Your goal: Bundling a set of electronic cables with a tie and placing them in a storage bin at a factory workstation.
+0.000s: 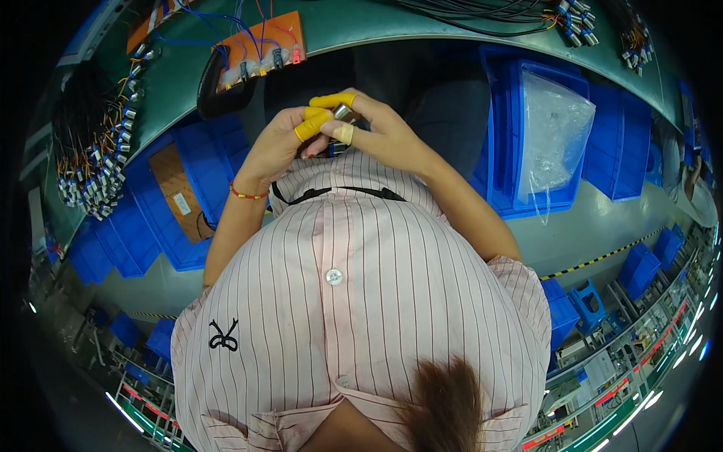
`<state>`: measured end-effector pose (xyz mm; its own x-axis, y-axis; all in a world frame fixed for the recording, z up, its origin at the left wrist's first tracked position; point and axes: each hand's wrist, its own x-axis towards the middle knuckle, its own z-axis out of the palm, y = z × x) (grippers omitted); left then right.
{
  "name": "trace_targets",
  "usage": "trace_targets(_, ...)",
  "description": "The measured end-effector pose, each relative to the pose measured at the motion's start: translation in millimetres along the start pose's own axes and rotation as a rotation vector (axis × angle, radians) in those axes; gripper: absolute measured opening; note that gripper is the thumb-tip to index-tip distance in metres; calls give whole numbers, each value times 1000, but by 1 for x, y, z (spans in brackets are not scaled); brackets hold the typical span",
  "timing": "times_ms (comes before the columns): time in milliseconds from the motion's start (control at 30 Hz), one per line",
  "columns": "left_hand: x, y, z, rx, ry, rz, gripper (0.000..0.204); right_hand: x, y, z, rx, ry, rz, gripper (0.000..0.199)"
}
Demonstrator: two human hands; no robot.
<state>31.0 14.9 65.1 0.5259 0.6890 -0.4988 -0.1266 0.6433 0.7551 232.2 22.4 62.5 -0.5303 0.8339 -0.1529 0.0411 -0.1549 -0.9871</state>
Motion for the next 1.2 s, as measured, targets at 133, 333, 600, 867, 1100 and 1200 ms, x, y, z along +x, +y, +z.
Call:
trace_targets(133,-3,11,4,128,-34,4,24,3,-6,-11,212,147,72,33)
trace_targets(333,-29,12,-25,389,207,163,27,-8,-12,-122,1209,283,-321,19)
trace_targets(600,-38,2,-28,-135,412,437,23,-71,-15,-198,1265,654,-391,25)
trace_targets(867,-25,9,11,-693,247,566,34,-80,9,-210,1079,793,-324,21)
trace_targets(1100,-21,-2,-1,-623,183,484,31,-58,0,-183,894,783,-253,13)
trace_targets(1200,-19,-2,0,-600,226,439,29,-53,10,-182,916,599,-293,15)
